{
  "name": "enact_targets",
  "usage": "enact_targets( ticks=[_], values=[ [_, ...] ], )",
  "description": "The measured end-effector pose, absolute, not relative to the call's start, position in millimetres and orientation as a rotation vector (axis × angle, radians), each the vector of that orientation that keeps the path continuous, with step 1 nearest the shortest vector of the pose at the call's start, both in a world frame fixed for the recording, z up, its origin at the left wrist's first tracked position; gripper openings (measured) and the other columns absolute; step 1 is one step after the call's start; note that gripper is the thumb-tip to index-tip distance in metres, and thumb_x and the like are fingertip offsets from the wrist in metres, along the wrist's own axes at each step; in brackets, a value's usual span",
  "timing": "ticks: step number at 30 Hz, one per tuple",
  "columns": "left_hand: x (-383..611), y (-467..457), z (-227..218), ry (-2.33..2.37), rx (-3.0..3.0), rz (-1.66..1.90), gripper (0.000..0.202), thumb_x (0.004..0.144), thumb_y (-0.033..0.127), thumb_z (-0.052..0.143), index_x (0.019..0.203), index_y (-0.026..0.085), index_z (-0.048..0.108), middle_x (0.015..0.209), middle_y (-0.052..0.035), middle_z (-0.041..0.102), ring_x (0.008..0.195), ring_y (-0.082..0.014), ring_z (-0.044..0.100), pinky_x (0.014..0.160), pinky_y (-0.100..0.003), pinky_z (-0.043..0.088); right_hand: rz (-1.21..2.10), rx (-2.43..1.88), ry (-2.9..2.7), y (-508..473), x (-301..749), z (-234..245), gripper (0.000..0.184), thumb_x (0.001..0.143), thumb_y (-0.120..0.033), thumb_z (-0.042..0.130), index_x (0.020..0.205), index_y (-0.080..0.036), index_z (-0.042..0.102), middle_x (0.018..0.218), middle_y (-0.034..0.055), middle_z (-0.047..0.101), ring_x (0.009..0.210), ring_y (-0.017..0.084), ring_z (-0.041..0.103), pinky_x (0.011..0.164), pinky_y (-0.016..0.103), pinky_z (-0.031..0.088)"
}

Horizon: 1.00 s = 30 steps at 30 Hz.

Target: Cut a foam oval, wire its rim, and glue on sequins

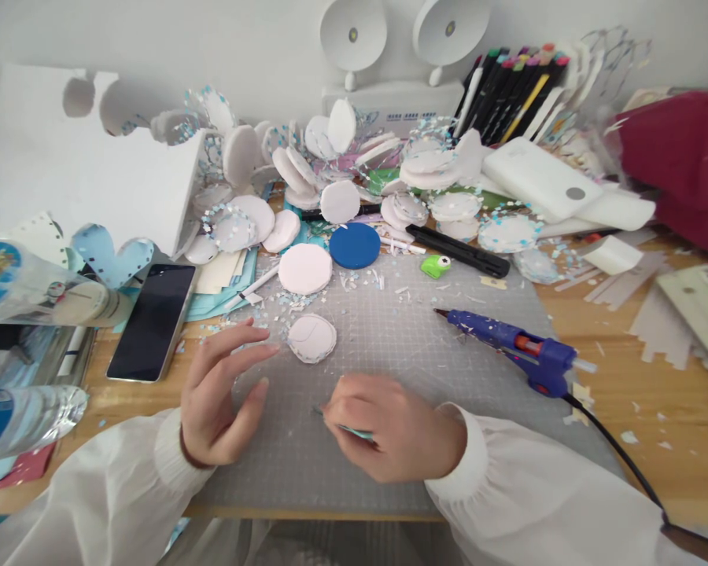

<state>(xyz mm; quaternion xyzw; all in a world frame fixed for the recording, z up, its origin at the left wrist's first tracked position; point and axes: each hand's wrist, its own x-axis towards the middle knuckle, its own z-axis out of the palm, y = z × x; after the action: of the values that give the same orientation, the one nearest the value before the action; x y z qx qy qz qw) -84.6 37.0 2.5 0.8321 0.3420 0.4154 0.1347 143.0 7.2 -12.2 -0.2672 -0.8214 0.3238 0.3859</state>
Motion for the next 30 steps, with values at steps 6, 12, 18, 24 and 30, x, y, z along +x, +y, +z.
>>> enact_targets(
  ticks=[6,12,18,24,30],
  values=[
    [-83,38,7,0.84,2.39,1.163,0.033,0.077,0.002,0.051,0.106,0.015,0.058,0.097,-0.0089,0.062,0.091,-0.0192,0.059,0.081,-0.034,0.05,1.117,-0.857,-1.483,10,142,-9,0.015,0.085,-0.007,0.056,0.092,-0.02,0.059,0.081,0.0033,0.065,0.068,0.013,0.065,0.058,0.026,0.053],
    [-76,37,6,0.795,2.236,1.067,0.022,0.082,0.019,0.065,0.103,0.014,0.062,0.09,-0.0084,0.065,0.082,-0.0172,0.061,0.074,-0.029,0.051,1.549,-0.894,-0.965,18,139,-3,0.014,0.083,-0.026,0.067,0.079,-0.02,0.055,0.068,-0.0014,0.065,0.061,0.012,0.066,0.052,0.021,0.052],
    [-73,37,4,0.775,2.138,1.087,0.019,0.079,0.013,0.069,0.097,0.014,0.064,0.084,-0.0067,0.066,0.078,-0.0148,0.062,0.07,-0.026,0.052,1.739,-0.892,-0.839,14,134,-1,0.014,0.082,-0.025,0.068,0.077,-0.02,0.056,0.069,-0.0023,0.067,0.064,0.009,0.066,0.057,0.019,0.052],
    [-75,37,4,0.735,2.209,1.133,0.02,0.08,0.006,0.064,0.097,0.015,0.064,0.082,-0.0048,0.064,0.075,-0.0136,0.06,0.067,-0.026,0.051,1.742,-0.858,-0.864,13,135,-6,0.01,0.085,-0.023,0.065,0.081,-0.02,0.056,0.072,-0.0026,0.068,0.067,0.008,0.066,0.06,0.018,0.051],
    [-77,36,5,0.74,2.138,1.115,0.018,0.077,0.004,0.068,0.092,0.013,0.066,0.081,-0.0042,0.062,0.074,-0.0122,0.06,0.067,-0.024,0.05,1.66,-0.831,-0.945,10,135,-10,0.006,0.087,-0.02,0.063,0.086,-0.02,0.057,0.077,-0.0013,0.067,0.069,0.01,0.067,0.061,0.021,0.053]
  ],
)
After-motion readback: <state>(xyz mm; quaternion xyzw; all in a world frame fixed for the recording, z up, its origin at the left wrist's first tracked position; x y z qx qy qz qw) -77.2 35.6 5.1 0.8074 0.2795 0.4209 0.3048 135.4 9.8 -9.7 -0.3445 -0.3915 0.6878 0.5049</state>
